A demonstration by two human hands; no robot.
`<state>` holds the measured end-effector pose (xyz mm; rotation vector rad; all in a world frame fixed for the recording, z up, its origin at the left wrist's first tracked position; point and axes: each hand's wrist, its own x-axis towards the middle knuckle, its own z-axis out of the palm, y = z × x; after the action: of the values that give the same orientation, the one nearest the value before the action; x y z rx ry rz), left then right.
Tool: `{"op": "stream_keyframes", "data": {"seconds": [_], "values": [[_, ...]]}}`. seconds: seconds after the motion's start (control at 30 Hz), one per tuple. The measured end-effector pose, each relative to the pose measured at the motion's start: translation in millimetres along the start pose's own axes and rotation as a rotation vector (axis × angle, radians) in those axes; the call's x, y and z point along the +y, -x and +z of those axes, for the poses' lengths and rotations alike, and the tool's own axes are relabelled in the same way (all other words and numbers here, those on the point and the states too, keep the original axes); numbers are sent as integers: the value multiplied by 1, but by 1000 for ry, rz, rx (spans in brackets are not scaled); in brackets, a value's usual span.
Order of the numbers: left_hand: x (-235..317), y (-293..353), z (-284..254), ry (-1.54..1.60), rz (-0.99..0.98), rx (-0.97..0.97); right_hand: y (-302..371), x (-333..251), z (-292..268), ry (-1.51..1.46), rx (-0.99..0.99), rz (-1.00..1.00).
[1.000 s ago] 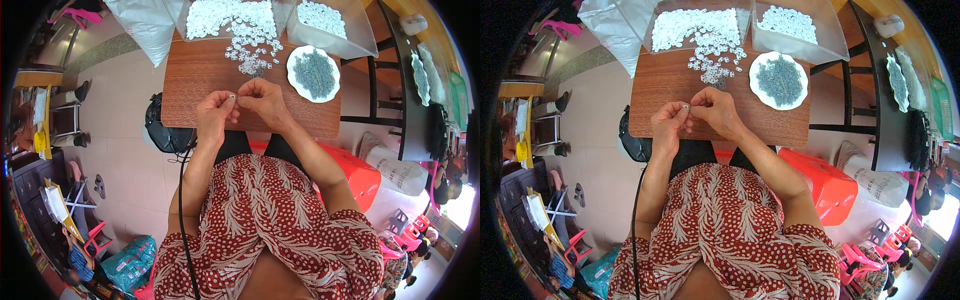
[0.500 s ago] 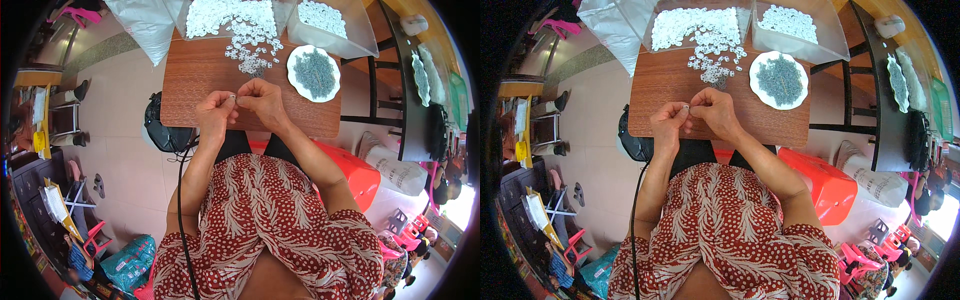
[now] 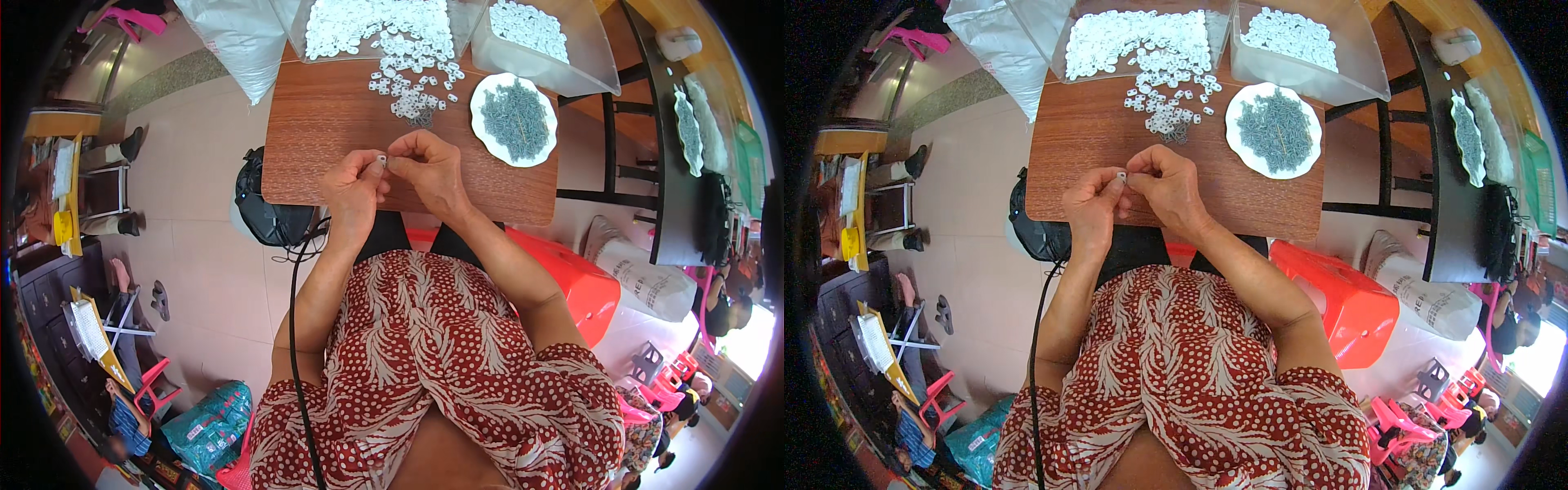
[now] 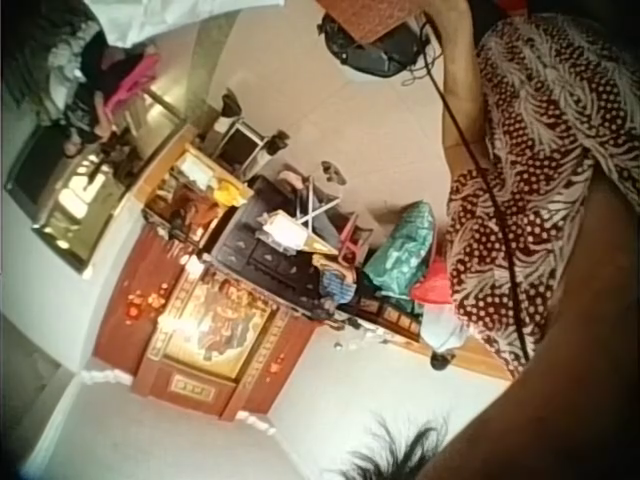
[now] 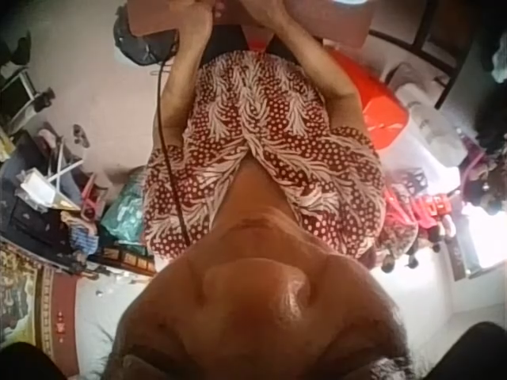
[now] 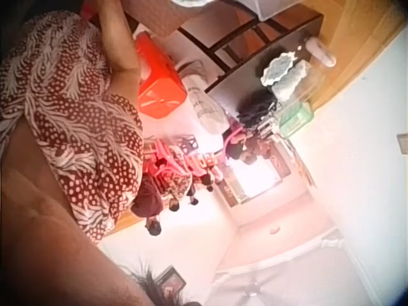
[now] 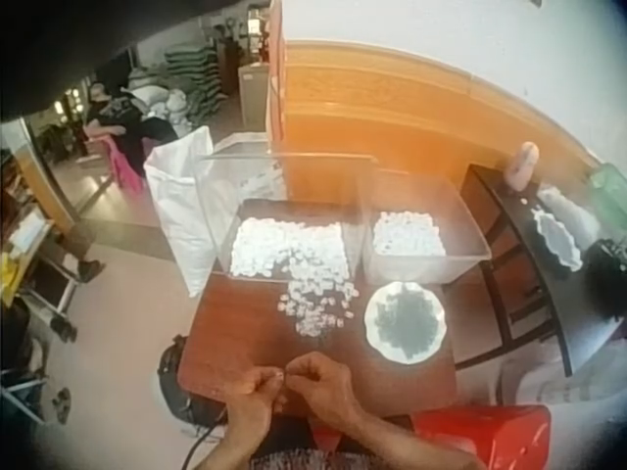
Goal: Manual assembly of small white plastic components by inserting tiny metallic pins into them.
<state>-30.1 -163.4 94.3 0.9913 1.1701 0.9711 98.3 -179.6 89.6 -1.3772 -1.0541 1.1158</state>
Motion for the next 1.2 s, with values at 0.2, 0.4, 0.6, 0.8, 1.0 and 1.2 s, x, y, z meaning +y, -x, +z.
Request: {"op": "stream_keyframes", "data": {"seconds": [0.2,0.4,0.6,0.8,1.0,1.2], "values": [[-1,0,-2,-54,-32,-25,1,4,2,-70,-1,45],[-3,-4,-5,138,-82,30,-2,4,5,-72,-24,21],[-5,-5,-6,149,-66,28,-1,3,10,-76,-17,-18],[-6,-4,-2,120,-43,47,0,10,11,10,12,-50],[-3,-1,4,54,-14,91,0,10,18,228,98,-160],[-14,-3,8,47,39,145,-5,17,25,344,141,-311]]}}
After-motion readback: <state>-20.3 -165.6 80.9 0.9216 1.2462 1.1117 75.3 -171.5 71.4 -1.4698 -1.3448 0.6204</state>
